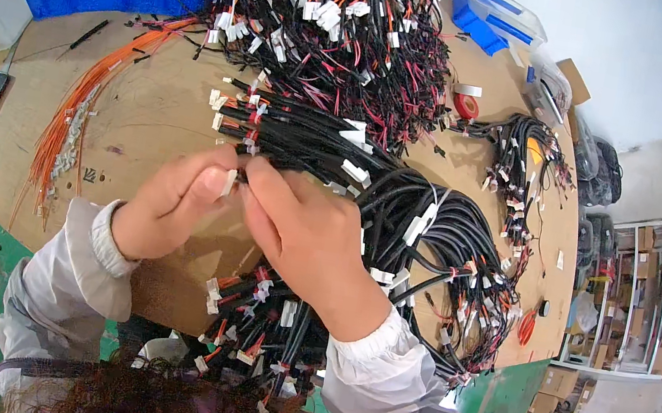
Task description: Sorting and organizing bundles of black cables with multiple white and red connectors at a factory workbench.
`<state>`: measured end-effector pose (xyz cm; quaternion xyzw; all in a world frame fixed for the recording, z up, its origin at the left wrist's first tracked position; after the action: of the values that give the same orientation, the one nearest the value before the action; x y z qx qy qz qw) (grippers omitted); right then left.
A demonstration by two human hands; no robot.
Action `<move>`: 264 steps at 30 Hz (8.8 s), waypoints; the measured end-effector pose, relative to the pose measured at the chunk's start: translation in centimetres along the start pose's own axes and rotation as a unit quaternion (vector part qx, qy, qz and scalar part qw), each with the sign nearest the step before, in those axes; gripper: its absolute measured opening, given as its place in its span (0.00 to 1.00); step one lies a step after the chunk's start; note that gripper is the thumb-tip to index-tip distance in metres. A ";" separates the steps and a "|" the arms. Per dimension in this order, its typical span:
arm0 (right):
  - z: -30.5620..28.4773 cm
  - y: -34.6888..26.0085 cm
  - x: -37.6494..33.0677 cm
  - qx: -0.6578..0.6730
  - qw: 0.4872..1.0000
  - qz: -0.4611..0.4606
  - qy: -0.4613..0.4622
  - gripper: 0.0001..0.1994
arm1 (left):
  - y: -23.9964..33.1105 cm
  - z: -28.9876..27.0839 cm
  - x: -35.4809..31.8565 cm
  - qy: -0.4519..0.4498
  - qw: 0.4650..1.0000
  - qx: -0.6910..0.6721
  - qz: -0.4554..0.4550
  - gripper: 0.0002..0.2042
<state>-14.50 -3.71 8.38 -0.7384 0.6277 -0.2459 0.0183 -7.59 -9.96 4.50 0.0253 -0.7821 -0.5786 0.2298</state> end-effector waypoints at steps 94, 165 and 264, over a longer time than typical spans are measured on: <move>-12.6 4.5 -2.2 0.201 0.963 0.138 0.117 0.10 | 0.4 9.7 -1.7 -0.295 0.919 0.261 0.030 0.36; 1.3 3.1 1.1 0.215 0.964 0.060 -0.147 0.08 | -3.7 0.5 0.0 0.000 0.925 -0.371 -0.087 0.15; -5.4 4.9 -2.2 0.017 0.982 0.114 -0.153 0.04 | -3.1 -3.0 0.4 0.022 0.992 0.039 -0.116 0.07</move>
<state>-21.27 -1.14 10.77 -0.6907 0.6930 -0.1370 0.1544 -7.43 -13.79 2.47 0.1375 -0.7907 -0.5696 0.1771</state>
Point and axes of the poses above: each hand's wrist, its own x-axis towards the middle knuckle, its own z-axis out of the palm, y = z × x, the point moved 9 cm from there along x, towards the middle knuckle, and after that the axes turned 12 degrees about -y, right-handed, at the moved point
